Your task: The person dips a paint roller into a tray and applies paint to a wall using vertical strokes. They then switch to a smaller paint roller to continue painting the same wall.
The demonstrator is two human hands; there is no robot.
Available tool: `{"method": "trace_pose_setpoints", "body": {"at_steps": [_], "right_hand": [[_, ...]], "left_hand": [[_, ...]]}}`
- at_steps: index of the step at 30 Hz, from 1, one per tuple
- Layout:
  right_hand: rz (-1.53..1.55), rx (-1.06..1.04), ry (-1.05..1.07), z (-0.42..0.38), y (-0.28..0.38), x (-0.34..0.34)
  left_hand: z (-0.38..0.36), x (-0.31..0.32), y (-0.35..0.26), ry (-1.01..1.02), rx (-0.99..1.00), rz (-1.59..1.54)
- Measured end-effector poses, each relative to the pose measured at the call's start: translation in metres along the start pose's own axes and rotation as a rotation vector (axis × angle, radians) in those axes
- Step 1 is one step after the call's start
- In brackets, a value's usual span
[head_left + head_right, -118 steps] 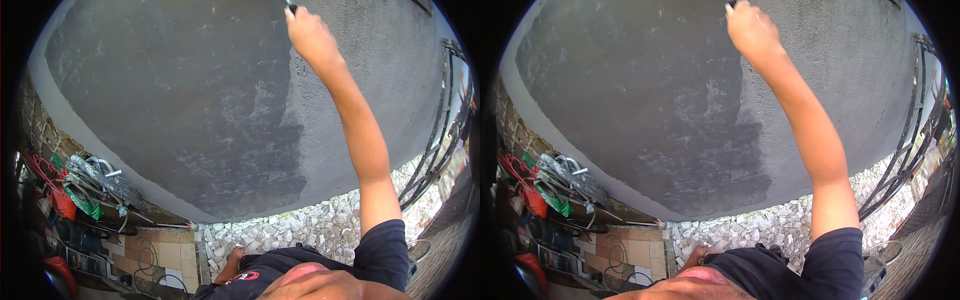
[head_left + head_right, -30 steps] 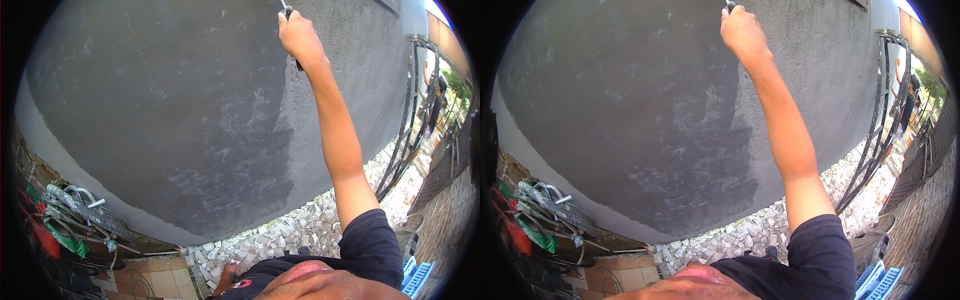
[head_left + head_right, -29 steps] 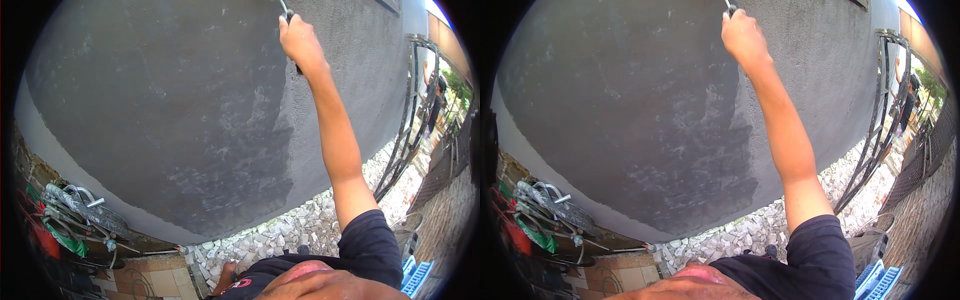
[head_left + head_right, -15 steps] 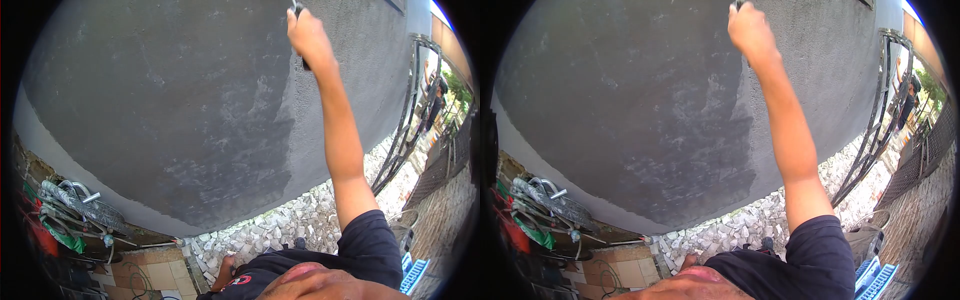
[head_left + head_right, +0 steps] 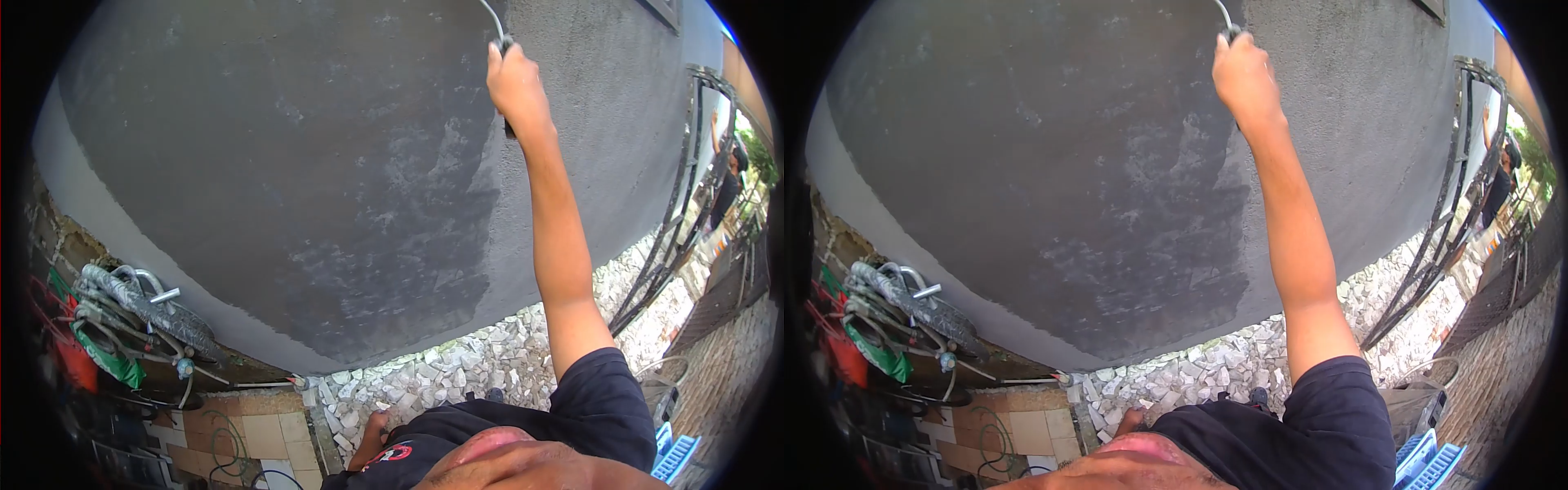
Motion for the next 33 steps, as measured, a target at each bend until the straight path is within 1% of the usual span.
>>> {"method": "trace_pose_setpoints", "body": {"at_steps": [1, 2, 4, 5, 6, 8, 9, 11, 12, 14, 15, 17, 18, 20, 22, 23, 24, 25, 26, 27, 28, 29, 30, 31, 32, 33], "right_hand": [[-0.025, -0.008, -0.012, -0.015, -0.003, 0.004], [-0.046, -0.018, -0.024, -0.033, -0.007, 0.007], [0.032, 0.135, 0.086, -0.065, -0.015, 0.014], [0.048, 0.149, 0.110, -0.077, -0.019, 0.017], [0.062, 0.156, 0.134, -0.083, -0.024, 0.021], [0.042, 0.124, 0.132, -0.086, -0.026, 0.018], [0.064, 0.116, 0.146, -0.087, -0.026, 0.017], [0.046, 0.060, 0.119, -0.089, -0.025, 0.009], [0.055, 0.055, 0.125, -0.092, -0.028, 0.009], [0.096, 0.083, 0.182, -0.105, -0.037, 0.014], [0.104, 0.080, 0.185, -0.114, -0.040, 0.017], [0.223, 0.067, 0.137, -0.143, -0.048, 0.021], [0.272, 0.073, 0.141, -0.163, -0.052, 0.025], [0.380, 0.104, 0.163, -0.216, -0.059, 0.037], [0.478, 0.101, 0.211, -0.284, -0.069, 0.055], [0.492, 0.115, 0.268, -0.322, -0.075, 0.063], [0.522, 0.122, 0.375, -0.359, -0.080, 0.069], [0.503, 0.092, 0.396, -0.398, -0.088, 0.076], [0.507, 0.109, 0.508, -0.438, -0.100, 0.087], [0.493, 0.098, 0.589, -0.471, -0.110, 0.093], [0.469, 0.111, 0.679, -0.497, -0.113, 0.092], [0.489, 0.125, 0.755, -0.521, -0.118, 0.095], [0.494, 0.131, 0.759, -0.536, -0.122, 0.094], [0.487, 0.122, 0.859, -0.554, -0.125, 0.095], [0.480, 0.111, 0.957, -0.572, -0.126, 0.096], [0.513, 0.139, 0.995, -0.591, -0.133, 0.104]], "left_hand": [[-0.009, -0.001, -0.003, 0.033, -0.024, -0.020], [-0.002, 0.000, -0.001, 0.017, -0.029, -0.036], [0.007, -0.001, -0.003, -0.129, 0.194, 0.140], [-0.008, -0.004, -0.004, -0.161, 0.160, 0.107], [-0.025, -0.011, -0.025, -0.093, 0.209, 0.234], [-0.016, -0.009, -0.027, -0.205, 0.237, 0.251], [-0.011, -0.010, -0.027, -0.219, 0.219, 0.235], [-0.001, -0.006, -0.042, -0.045, 0.220, 0.296], [-0.008, -0.010, -0.055, -0.050, 0.214, 0.286], [-0.034, -0.012, -0.084, 0.006, 0.227, 0.120], [-0.028, -0.005, -0.088, 0.000, 0.223, 0.114], [-0.009, 0.002, -0.105, -0.127, 0.484, 0.133], [-0.017, 0.004, -0.115, -0.137, 0.481, 0.133], [-0.058, 0.001, -0.157, -0.075, 0.554, -0.126], [-0.090, -0.001, -0.189, -0.097, 0.592, -0.229], [-0.103, 0.001, -0.203, -0.034, 0.599, -0.307], [-0.115, 0.001, -0.214, -0.041, 0.603, -0.307], [-0.125, 0.001, -0.226, -0.014, 0.659, -0.400], [-0.132, 0.000, -0.234, 0.013, 0.713, -0.490], [-0.129, 0.002, -0.238, 0.061, 0.721, -0.520], [-0.137, 0.000, -0.242, 0.055, 0.717, -0.518], [-0.152, -0.001, -0.248, 0.092, 0.683, -0.550], [-0.162, 0.000, -0.251, 0.130, 0.647, -0.583], [-0.161, 0.005, -0.251, 0.172, 0.652, -0.535], [-0.161, 0.013, -0.249, 0.170, 0.643, -0.533], [-0.164, 0.020, -0.251, 0.158, 0.655, -0.507]]}}
Point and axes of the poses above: each hand's wrist, its own z-axis towards the middle knuckle, its own x-axis out of the palm, y = z × x, the point moved 5 cm from there along z, towards the middle knuckle, and after that the axes turned 3 degrees about -x, right-handed, at the moved point
